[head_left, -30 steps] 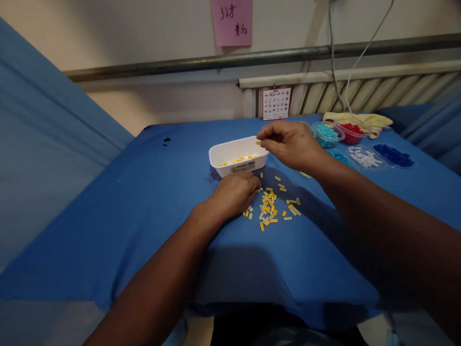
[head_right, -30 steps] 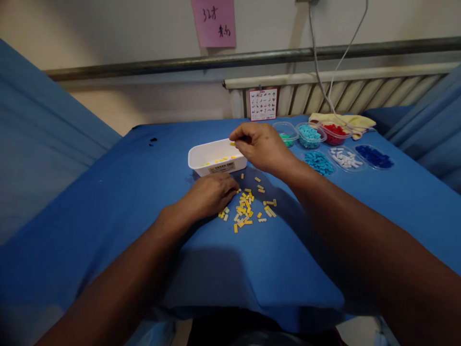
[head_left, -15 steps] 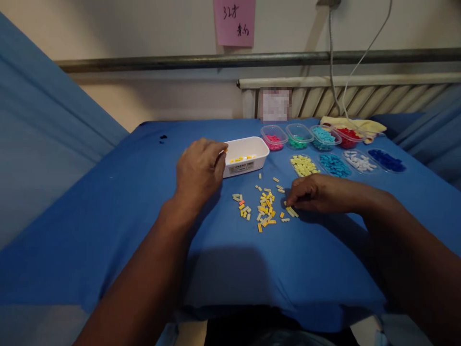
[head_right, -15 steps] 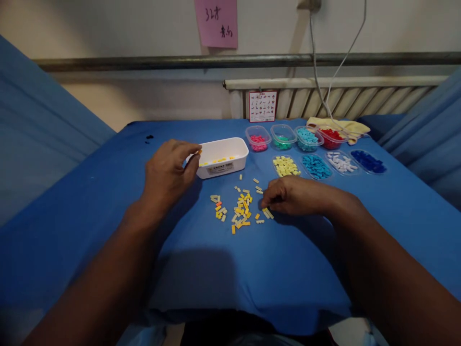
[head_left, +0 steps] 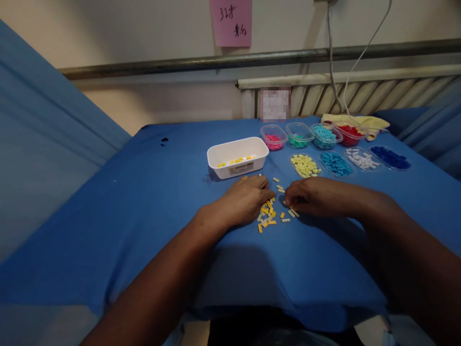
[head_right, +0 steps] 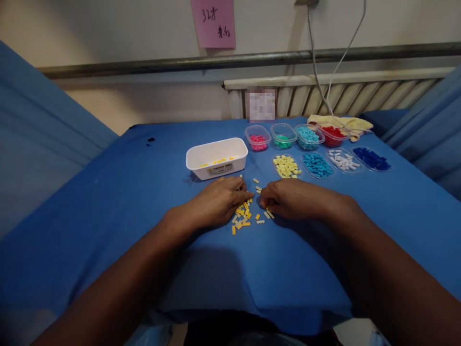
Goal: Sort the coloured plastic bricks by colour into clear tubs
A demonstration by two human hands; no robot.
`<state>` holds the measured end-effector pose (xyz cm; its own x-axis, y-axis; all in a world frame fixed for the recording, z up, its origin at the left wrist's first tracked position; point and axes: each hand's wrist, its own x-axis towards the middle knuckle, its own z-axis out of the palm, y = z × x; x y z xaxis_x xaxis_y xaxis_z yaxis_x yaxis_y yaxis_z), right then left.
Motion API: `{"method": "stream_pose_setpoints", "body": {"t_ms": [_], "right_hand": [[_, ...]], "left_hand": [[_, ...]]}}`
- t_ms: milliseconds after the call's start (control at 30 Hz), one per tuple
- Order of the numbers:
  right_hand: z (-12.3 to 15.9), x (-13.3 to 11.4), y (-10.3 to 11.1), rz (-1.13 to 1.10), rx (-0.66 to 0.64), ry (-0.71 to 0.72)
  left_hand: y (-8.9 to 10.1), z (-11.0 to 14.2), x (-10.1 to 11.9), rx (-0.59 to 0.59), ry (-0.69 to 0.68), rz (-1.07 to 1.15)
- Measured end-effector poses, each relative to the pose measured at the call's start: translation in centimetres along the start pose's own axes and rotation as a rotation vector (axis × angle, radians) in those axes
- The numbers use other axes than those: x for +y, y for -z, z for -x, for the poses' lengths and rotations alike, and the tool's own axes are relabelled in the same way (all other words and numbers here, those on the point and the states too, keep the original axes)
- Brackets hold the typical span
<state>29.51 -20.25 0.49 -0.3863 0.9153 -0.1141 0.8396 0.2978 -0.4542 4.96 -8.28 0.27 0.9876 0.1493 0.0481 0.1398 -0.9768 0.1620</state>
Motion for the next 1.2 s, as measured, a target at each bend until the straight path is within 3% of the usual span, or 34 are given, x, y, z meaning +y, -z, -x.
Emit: {"method": "stream_pose_setpoints", "body": {"t_ms": [200, 467, 700, 867, 967, 1067, 1200], "right_hand": [[0.0, -0.2, 0.3, 0.010, -0.049, -0.023], [-0.2, -0.9, 0.2, 0.051, -0.035, 0.018], [0.1, -1.4, 0.1, 0.114, -0.068, 0.002], [-0.3, -1.5, 0.0, 0.122, 0.102, 0.052], [-1.3, -1.9, -0.6, 0.114, 0.180, 0.077], [-2.3, -2.1, -1.4, 0.128, 0.162, 0.073], [-2.9, -2.1, -2.1, 0.159, 0.169, -0.011]], "left_hand": [[1.3, 0.5, -0.4, -0.065, 0.071, 0.062], [0.6, 1.4, -1.7, -0.053, 0.113, 0.141], [1.8, 1.5, -0.7, -0.121, 0.167, 0.104], [2.1, 1.4, -0.6, -0.094, 0.205, 0.112], [2.3, 1.5, -0.8, 0.036, 0.203, 0.136], [3.0, 1.8, -1.5, 0.291, 0.223, 0.138], [3.8, 2.1, -3.3, 0.595, 0.392, -0.047]]}}
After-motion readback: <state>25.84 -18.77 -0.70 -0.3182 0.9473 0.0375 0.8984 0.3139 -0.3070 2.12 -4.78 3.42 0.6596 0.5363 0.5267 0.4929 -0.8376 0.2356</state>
